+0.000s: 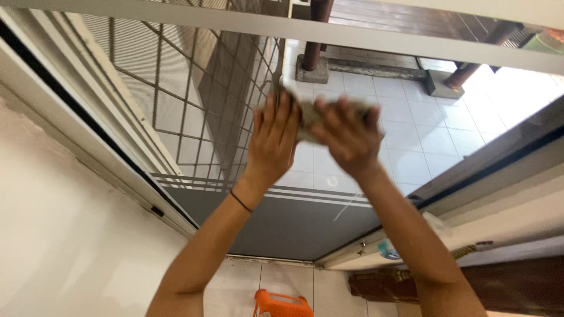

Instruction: The person wipes the upper portion of a glass door with a cloth, then sprays cleaning liquid onto the lower pane from a bottle and continues wiping the surface while crouching.

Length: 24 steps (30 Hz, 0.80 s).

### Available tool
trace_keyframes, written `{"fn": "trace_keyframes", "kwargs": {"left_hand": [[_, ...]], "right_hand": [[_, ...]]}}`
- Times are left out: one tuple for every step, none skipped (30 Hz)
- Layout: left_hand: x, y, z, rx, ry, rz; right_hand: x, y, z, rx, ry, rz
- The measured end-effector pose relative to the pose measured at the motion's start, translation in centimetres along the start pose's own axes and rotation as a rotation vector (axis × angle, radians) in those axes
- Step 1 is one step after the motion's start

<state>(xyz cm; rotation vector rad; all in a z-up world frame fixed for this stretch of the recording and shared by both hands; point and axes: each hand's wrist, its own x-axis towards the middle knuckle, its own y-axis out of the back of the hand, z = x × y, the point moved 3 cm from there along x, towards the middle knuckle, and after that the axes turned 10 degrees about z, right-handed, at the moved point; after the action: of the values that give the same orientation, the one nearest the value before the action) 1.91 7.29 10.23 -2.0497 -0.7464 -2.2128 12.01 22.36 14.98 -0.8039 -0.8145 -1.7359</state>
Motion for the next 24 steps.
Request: {"fn": "trace_keyframes", "kwargs": {"left_hand": [[2.6, 0.4, -0.1, 0.030, -0.011, -0.003], [5.0, 0.7, 0.0, -0.010, 0.000, 0.021], [7.0, 1.3, 0.4, -0.042, 0.007, 0.046], [8.4, 1.9, 1.0, -0.030, 0.022, 0.064], [9.4, 2.3, 1.3, -0.020, 0.040, 0.083], [10.1, 2.3, 1.5, -0.009, 0.057, 0.102], [10.2, 2.4, 1.7, -0.030, 0.058, 0.115], [9.9, 2.6, 1.7, -0.051, 0.058, 0.128], [9.1, 2.7, 1.6, -0.068, 0.060, 0.137], [8.1, 2.4, 1.6, -0.063, 0.059, 0.101], [7.1, 1.8, 1.5, -0.056, 0.051, 0.072], [5.9, 1.0, 1.6, -0.050, 0.043, 0.043], [4.2, 0.2, 1.8, -0.041, 0.016, 0.027], [2.2, -0.9, 2.1, -0.031, -0.010, 0.011], [-0.2, -1.9, 2.4, -0.057, -0.010, -0.024], [-2.8, -2.9, 2.8, -0.083, -0.010, -0.059], [-5.4, -4.1, 3.4, -0.057, -0.016, -0.064], [-8.0, -5.2, 4.0, -0.030, -0.021, -0.069], [-10.9, -6.3, 4.6, -0.056, 0.023, -0.172], [-13.8, -7.1, 5.3, -0.082, 0.066, -0.274], [-16.3, -7.9, 6.1, -0.050, 0.027, -0.331], [-18.6, -8.5, 6.9, -0.018, -0.011, -0.388], [-20.6, -9.1, 7.4, -0.037, -0.021, -0.421], [-22.4, -9.7, 8.0, -0.056, -0.030, -0.454]], "right_hand": [[1.8, 0.2, 1.6, -0.013, -0.021, 0.003], [3.5, 0.5, 3.2, -0.032, -0.016, 0.033], [5.1, 1.1, 4.2, -0.047, -0.014, 0.072], [6.3, 1.6, 4.8, -0.056, -0.025, 0.092], [7.2, 1.7, 5.1, -0.063, -0.033, 0.110], [7.7, 1.6, 5.2, -0.070, -0.041, 0.128], [7.8, 1.6, 5.0, -0.051, -0.071, 0.120], [7.4, 1.6, 4.5, -0.032, -0.100, 0.112], [6.7, 1.5, 4.1, -0.008, -0.131, 0.104], [5.7, 1.5, 3.8, -0.003, -0.143, 0.097], [4.6, 1.2, 3.6, -0.003, -0.153, 0.098], [3.3, 0.8, 3.3, -0.003, -0.163, 0.098], [1.6, 0.5, 2.8, -0.015, -0.134, 0.091], [-0.4, 0.2, 2.3, -0.027, -0.105, 0.084], [-2.9, 0.3, 1.4, 0.004, -0.113, 0.060], [-5.5, 0.5, 0.4, 0.036, -0.121, 0.037], [-8.2, 0.5, -0.7, 0.050, -0.122, 0.020], [-10.9, 0.4, -1.8, 0.064, -0.123, 0.004], [-13.5, 0.3, -3.0, 0.093, -0.125, 0.009], [-16.0, 0.4, -4.1, 0.122, -0.127, 0.014], [-18.3, 0.7, -5.1, 0.108, -0.088, -0.032], [-20.5, 1.3, -6.1, 0.094, -0.048, -0.077], [-22.3, 2.0, -6.6, 0.129, -0.051, -0.109], [-23.8, 2.8, -7.0, 0.165, -0.054, -0.142]]}}
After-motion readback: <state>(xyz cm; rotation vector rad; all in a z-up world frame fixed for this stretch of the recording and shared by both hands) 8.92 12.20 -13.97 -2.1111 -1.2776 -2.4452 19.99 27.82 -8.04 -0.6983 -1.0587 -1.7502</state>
